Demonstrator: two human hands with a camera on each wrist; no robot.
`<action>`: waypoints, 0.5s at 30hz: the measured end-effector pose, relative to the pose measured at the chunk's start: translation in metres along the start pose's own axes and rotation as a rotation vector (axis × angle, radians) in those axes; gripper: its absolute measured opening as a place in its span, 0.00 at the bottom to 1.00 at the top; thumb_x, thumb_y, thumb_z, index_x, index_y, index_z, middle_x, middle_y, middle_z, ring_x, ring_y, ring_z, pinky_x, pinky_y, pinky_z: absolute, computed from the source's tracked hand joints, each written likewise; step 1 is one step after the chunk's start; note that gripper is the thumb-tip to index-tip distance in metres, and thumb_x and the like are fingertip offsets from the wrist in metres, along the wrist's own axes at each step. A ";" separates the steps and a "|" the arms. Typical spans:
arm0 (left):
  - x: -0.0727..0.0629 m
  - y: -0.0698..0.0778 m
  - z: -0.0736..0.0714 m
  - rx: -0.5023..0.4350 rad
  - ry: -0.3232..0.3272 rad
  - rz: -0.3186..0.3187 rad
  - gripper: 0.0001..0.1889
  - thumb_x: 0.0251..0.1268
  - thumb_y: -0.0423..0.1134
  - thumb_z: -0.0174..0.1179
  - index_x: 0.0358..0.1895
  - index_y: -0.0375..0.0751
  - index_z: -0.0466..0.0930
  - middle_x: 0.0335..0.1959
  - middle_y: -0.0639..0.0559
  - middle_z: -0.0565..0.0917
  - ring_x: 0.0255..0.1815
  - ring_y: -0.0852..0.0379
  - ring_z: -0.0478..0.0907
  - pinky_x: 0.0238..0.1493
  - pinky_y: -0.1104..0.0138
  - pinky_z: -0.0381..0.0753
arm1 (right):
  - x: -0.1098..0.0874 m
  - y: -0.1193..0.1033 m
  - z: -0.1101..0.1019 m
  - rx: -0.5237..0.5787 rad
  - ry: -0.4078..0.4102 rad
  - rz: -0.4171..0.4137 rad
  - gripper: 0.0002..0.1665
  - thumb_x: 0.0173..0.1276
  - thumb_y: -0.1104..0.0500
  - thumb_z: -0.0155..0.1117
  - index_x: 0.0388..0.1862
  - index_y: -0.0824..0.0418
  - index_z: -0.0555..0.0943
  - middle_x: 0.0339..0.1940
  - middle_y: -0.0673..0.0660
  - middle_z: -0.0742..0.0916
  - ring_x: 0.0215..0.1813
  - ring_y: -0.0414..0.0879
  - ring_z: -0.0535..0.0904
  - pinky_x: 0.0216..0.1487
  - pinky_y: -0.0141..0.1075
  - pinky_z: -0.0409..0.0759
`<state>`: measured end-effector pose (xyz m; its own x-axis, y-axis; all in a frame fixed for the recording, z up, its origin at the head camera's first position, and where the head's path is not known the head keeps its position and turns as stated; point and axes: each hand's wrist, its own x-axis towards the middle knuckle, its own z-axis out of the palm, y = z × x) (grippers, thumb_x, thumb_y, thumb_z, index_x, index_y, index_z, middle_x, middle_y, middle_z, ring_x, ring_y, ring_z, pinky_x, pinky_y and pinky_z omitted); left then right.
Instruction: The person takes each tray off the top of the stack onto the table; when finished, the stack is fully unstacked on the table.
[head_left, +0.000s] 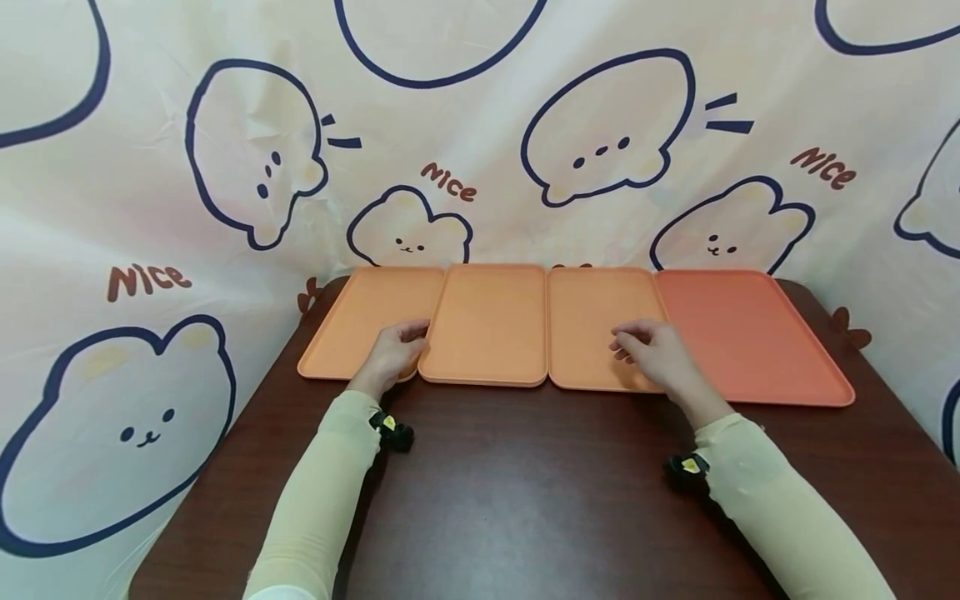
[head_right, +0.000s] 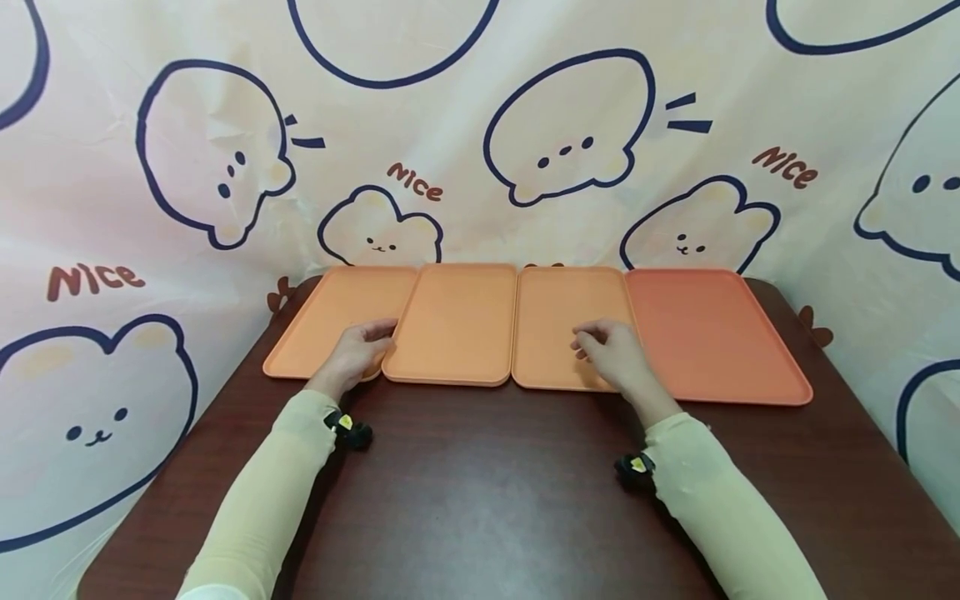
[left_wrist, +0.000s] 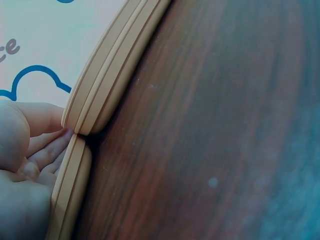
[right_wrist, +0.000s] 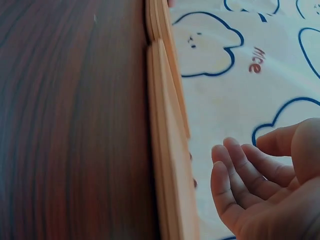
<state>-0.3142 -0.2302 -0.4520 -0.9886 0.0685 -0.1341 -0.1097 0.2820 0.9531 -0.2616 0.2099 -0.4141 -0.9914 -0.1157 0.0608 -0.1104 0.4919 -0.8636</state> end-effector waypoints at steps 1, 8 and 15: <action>0.000 0.000 0.000 -0.002 0.000 -0.003 0.27 0.84 0.30 0.53 0.82 0.36 0.68 0.83 0.38 0.70 0.85 0.43 0.64 0.85 0.50 0.66 | 0.003 -0.001 0.005 0.013 -0.011 0.004 0.21 0.87 0.60 0.54 0.66 0.75 0.80 0.52 0.72 0.90 0.47 0.54 0.90 0.48 0.36 0.88; 0.001 0.000 -0.001 -0.002 -0.005 -0.018 0.28 0.85 0.31 0.53 0.83 0.37 0.67 0.83 0.38 0.69 0.86 0.44 0.63 0.85 0.50 0.65 | 0.021 -0.006 0.039 0.043 -0.084 0.045 0.21 0.87 0.59 0.54 0.67 0.73 0.81 0.51 0.69 0.90 0.48 0.54 0.90 0.48 0.37 0.88; 0.002 0.000 -0.002 0.003 -0.001 -0.027 0.28 0.85 0.32 0.53 0.83 0.39 0.67 0.84 0.40 0.69 0.86 0.44 0.62 0.85 0.50 0.65 | 0.040 -0.009 0.063 0.146 -0.130 0.108 0.22 0.86 0.61 0.56 0.70 0.74 0.78 0.54 0.70 0.89 0.44 0.49 0.88 0.42 0.34 0.87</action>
<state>-0.3160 -0.2318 -0.4521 -0.9852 0.0621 -0.1600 -0.1360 0.2862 0.9485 -0.2957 0.1464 -0.4359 -0.9785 -0.1839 -0.0930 0.0167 0.3788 -0.9253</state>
